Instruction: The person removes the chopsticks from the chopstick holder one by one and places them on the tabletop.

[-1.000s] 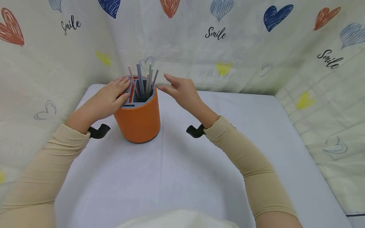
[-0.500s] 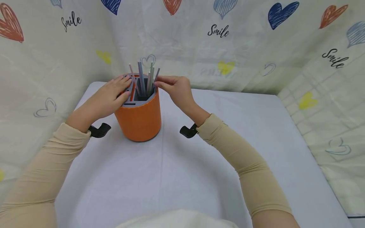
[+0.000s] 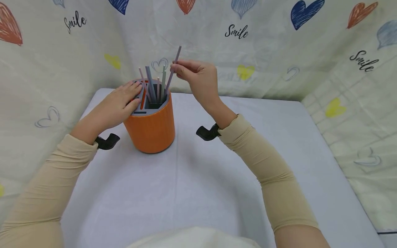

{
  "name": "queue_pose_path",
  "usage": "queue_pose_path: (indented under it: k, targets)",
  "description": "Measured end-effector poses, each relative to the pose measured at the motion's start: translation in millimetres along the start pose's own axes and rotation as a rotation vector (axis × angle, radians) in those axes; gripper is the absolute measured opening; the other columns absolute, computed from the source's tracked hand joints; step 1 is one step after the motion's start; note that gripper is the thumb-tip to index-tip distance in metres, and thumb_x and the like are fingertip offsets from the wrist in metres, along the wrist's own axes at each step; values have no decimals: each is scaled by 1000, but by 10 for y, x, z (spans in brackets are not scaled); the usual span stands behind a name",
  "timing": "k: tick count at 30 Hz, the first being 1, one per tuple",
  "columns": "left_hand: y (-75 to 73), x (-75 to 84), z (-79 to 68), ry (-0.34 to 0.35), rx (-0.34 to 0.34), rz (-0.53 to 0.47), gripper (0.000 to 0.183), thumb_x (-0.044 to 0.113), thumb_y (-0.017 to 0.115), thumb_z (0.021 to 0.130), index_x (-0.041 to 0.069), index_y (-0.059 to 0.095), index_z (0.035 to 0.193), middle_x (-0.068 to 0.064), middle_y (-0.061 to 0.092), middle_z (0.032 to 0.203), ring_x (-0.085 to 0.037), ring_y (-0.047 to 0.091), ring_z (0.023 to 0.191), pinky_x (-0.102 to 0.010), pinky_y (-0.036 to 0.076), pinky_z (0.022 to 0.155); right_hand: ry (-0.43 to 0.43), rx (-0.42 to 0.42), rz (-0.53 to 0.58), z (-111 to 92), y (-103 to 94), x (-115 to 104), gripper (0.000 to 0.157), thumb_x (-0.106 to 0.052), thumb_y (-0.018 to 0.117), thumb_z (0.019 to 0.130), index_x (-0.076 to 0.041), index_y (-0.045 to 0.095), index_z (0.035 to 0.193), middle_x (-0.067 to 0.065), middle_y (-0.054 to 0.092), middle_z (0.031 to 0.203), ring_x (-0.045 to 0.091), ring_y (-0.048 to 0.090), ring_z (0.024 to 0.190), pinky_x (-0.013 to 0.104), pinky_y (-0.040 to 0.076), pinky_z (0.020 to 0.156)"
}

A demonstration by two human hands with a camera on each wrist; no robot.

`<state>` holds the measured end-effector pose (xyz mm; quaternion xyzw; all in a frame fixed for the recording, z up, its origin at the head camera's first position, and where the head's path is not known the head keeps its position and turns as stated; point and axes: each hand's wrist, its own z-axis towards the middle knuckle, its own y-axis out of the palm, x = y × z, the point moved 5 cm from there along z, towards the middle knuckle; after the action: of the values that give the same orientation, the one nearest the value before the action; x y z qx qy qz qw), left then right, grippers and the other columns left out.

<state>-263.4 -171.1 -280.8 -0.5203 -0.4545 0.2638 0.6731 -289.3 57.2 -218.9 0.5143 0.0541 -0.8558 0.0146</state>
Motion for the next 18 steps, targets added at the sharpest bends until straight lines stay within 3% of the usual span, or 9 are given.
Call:
queue_pose_path:
  k: [7,12,15,18]
  targets:
    - [-5,11,-20,13,-7,-4,60,32,31,107,-1,22,157,-20,18,165,-37,8,156,-51,6,128,-111,90,153,30,-260,-500,20,5,73,85,15,72,102,14,78,89,13,76,80,29,62,82]
    - [-3,12,-14,16,-5,-5,59,32,31,107,-1,22,156,-20,18,165,-37,8,156,-50,6,128,-303,182,157,-9,-478,-829,15,7,71,85,15,73,98,7,78,81,19,77,79,30,62,78]
    - [-9,8,-10,8,-2,-3,59,31,32,107,0,22,157,-19,18,165,-37,8,156,-51,6,128,-370,216,160,-12,-600,-938,13,8,70,86,14,74,96,7,77,80,22,76,79,31,62,78]
    - [-18,6,-2,1,-5,-5,59,30,32,107,0,21,157,-19,18,166,-36,8,156,-52,6,128,-385,220,150,0,-689,-942,11,8,70,86,14,74,94,12,76,80,24,76,77,32,63,78]
